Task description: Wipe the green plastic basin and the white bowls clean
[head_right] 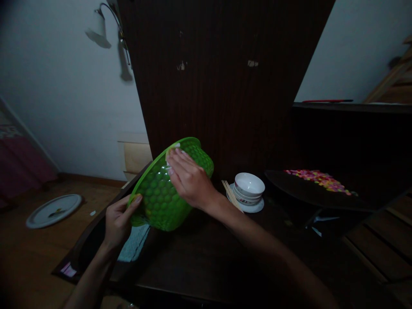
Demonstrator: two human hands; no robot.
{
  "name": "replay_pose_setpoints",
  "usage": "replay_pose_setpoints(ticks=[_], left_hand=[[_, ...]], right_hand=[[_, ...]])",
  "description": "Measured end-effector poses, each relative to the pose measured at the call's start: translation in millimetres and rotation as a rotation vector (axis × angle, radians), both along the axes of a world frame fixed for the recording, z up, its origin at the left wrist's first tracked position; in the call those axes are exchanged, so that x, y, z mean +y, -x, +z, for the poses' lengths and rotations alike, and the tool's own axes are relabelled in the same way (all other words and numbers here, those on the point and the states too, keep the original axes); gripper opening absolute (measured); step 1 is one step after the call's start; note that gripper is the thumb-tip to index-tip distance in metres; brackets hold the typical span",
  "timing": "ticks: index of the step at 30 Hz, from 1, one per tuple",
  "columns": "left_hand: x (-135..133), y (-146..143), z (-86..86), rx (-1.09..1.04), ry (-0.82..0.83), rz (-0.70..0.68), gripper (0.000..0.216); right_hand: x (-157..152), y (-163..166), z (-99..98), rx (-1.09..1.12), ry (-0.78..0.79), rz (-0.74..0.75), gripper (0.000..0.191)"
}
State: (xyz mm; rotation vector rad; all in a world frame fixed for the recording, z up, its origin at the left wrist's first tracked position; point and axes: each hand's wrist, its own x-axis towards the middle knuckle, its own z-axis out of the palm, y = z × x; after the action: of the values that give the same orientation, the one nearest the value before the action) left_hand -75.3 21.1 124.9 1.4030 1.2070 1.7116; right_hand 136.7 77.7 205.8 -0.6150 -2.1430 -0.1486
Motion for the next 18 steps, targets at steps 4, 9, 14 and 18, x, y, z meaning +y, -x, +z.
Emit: replay_pose_setpoints(ticks=[4, 9, 14, 18], left_hand=[[5, -1, -5.7, -0.116, -0.003, -0.019, 0.034], [8, 2, -9.6, -0.176, -0.057, 0.009, 0.029], [6, -1, -11.1, -0.274, -0.048, -0.064, 0.028], [1, -7, -5.6, -0.337, -0.013, -0.113, 0.031]], right_hand=[[-19, 23, -10.4, -0.174, -0.152, -0.025, 0.046], [-33, 33, -35.0, -0.405, -0.362, 0.086, 0.046], [-32, 30, -31.0, -0.446, -0.401, 0.106, 0.043], [-25, 22, -1.5, -0.398, -0.279, 0.041, 0.044]])
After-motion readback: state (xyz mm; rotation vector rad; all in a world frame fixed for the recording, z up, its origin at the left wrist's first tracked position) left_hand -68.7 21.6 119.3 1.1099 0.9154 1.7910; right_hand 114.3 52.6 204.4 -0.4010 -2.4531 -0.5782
